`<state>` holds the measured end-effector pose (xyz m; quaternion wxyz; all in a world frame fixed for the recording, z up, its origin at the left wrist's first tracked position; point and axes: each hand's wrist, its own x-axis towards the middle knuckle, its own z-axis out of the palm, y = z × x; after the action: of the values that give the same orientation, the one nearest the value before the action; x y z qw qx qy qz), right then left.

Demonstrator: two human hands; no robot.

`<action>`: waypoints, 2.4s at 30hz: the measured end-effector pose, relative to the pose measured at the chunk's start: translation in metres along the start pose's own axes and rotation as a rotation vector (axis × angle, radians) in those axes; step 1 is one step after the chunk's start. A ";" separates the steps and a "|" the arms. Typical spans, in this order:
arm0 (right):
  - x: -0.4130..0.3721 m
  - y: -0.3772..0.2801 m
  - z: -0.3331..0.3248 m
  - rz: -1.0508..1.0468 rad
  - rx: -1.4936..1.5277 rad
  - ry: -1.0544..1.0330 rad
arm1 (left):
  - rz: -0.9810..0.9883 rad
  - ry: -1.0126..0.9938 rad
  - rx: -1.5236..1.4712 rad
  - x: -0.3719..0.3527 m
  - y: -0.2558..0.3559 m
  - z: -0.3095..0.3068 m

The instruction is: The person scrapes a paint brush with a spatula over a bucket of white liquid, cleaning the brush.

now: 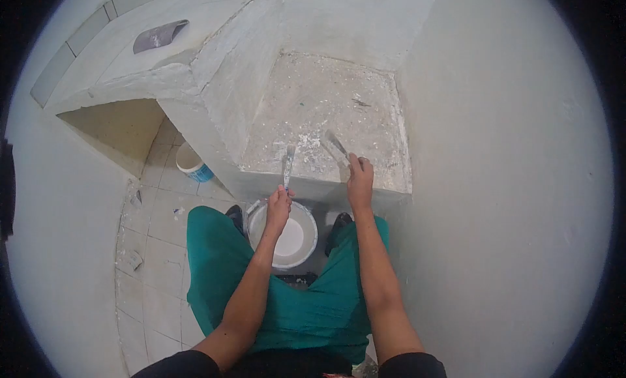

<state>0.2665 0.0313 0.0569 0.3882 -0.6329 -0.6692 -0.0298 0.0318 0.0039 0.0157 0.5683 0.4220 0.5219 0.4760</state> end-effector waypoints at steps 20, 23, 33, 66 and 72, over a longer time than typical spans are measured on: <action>-0.020 -0.016 -0.057 0.313 -0.306 -0.469 | -0.020 -0.025 0.048 -0.003 -0.014 0.007; -0.007 -0.024 -0.045 0.293 -0.356 -0.530 | -0.024 -0.013 0.053 0.000 -0.015 0.009; 0.029 -0.058 -0.014 0.196 -0.210 -0.137 | -0.002 0.017 0.074 0.006 -0.014 -0.003; -0.050 -0.075 -0.052 0.221 -0.293 -0.440 | -0.025 0.013 -0.096 0.000 -0.007 -0.003; -0.034 -0.074 -0.014 0.192 -0.312 -0.543 | -0.027 0.024 -0.075 0.002 0.001 -0.007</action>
<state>0.2052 -0.0184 0.0808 0.0948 -0.7299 -0.6728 0.0748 0.0249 0.0064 0.0158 0.5837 0.3873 0.5163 0.4926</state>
